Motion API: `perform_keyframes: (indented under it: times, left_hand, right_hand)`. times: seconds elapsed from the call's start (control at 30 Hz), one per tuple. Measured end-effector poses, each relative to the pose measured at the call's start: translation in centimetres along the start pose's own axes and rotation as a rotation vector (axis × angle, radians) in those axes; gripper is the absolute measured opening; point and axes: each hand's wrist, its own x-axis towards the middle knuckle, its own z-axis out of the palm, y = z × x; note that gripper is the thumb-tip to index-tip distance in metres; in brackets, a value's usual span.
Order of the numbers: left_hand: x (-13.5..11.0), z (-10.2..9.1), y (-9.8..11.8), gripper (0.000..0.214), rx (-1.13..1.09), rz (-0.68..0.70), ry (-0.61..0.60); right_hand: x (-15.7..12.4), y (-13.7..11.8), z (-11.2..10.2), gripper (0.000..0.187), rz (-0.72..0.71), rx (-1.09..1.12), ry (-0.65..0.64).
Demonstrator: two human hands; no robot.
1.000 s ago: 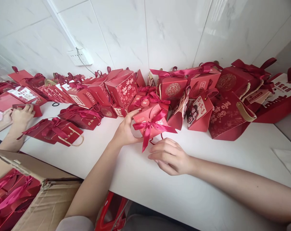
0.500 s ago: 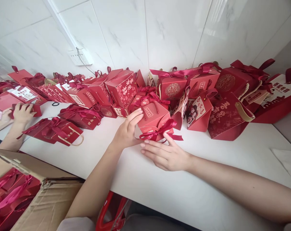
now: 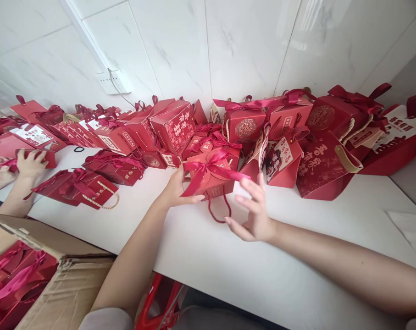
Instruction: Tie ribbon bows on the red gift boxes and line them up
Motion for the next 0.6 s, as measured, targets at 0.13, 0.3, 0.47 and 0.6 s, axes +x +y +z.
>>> perform_keyframes:
  times: [0.13, 0.3, 0.47, 0.6]
  left_hand:
    - [0.3, 0.2, -1.3, 0.082, -0.133, -0.059, 0.008]
    - [0.4, 0.6, -1.6, 0.088, -0.256, -0.025, -0.050]
    - [-0.2, 1.3, -2.2, 0.088, -0.491, -0.197, -0.107]
    - [0.0, 1.9, -2.3, 0.079, -0.555, -0.256, -0.120]
  right_hand:
    - [0.2, 1.3, 0.3, 0.088, 0.415, 0.198, -0.087]
    - [0.2, 3.5, 1.2, 0.098, 0.780, 0.695, -0.279]
    - [0.8, 3.9, 1.2, 0.081, 0.853, 1.017, -0.361]
    - [1.0, 3.9, 1.1, 0.058, 0.906, 1.014, -0.337]
